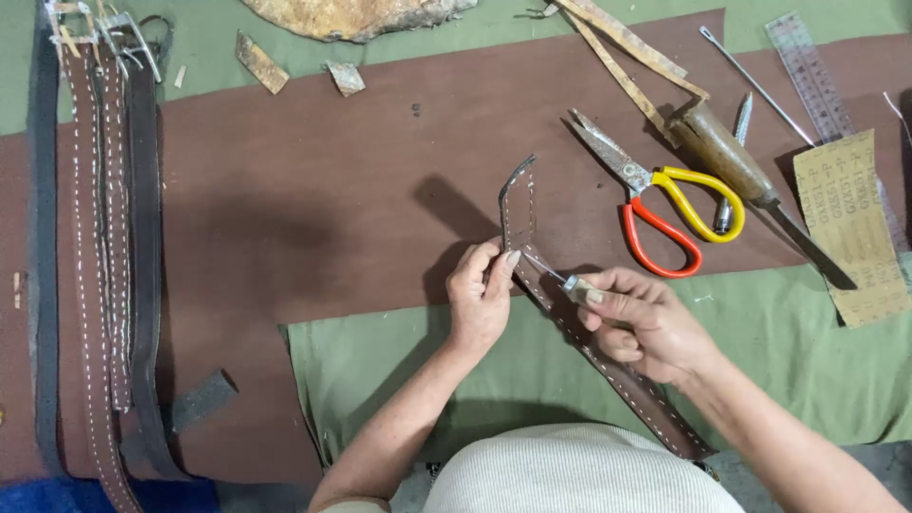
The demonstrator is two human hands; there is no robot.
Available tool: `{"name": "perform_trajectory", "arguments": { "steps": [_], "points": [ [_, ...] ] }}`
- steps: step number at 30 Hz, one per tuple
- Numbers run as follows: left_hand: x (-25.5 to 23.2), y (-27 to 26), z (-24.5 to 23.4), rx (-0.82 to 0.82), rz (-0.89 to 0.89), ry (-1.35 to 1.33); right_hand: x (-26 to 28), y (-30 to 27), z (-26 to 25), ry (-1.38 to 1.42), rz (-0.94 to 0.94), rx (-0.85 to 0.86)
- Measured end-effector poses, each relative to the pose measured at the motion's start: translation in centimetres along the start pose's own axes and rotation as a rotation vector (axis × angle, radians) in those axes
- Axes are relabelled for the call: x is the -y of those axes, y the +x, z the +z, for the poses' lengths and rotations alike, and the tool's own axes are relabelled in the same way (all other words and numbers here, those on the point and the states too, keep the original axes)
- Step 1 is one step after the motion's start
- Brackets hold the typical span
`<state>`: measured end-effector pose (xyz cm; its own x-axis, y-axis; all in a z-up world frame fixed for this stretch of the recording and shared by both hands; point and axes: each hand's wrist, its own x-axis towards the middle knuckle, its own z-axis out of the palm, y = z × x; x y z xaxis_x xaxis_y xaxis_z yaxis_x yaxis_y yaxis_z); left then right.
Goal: Using a hand tool to clear or create holes in a leather strap as part of the finishing process.
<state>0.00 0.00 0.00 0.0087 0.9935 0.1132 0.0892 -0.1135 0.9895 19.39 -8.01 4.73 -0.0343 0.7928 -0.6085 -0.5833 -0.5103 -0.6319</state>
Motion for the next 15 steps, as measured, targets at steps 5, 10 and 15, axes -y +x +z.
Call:
{"name": "perform_trajectory", "arguments": {
  "steps": [5,10,15],
  "points": [
    [1.0,-0.5,0.0,0.006,-0.003,0.012,0.7,-0.7,1.2,-0.87,-0.557,-0.003],
    [0.1,-0.3,0.2,0.004,0.005,0.02,-2.9,-1.0,-0.7,-2.135,-1.169,-0.124],
    [1.0,-0.3,0.0,-0.022,-0.003,-0.023,-0.4,-0.6,1.5,-1.03,-0.401,-0.153]
  ]
}}
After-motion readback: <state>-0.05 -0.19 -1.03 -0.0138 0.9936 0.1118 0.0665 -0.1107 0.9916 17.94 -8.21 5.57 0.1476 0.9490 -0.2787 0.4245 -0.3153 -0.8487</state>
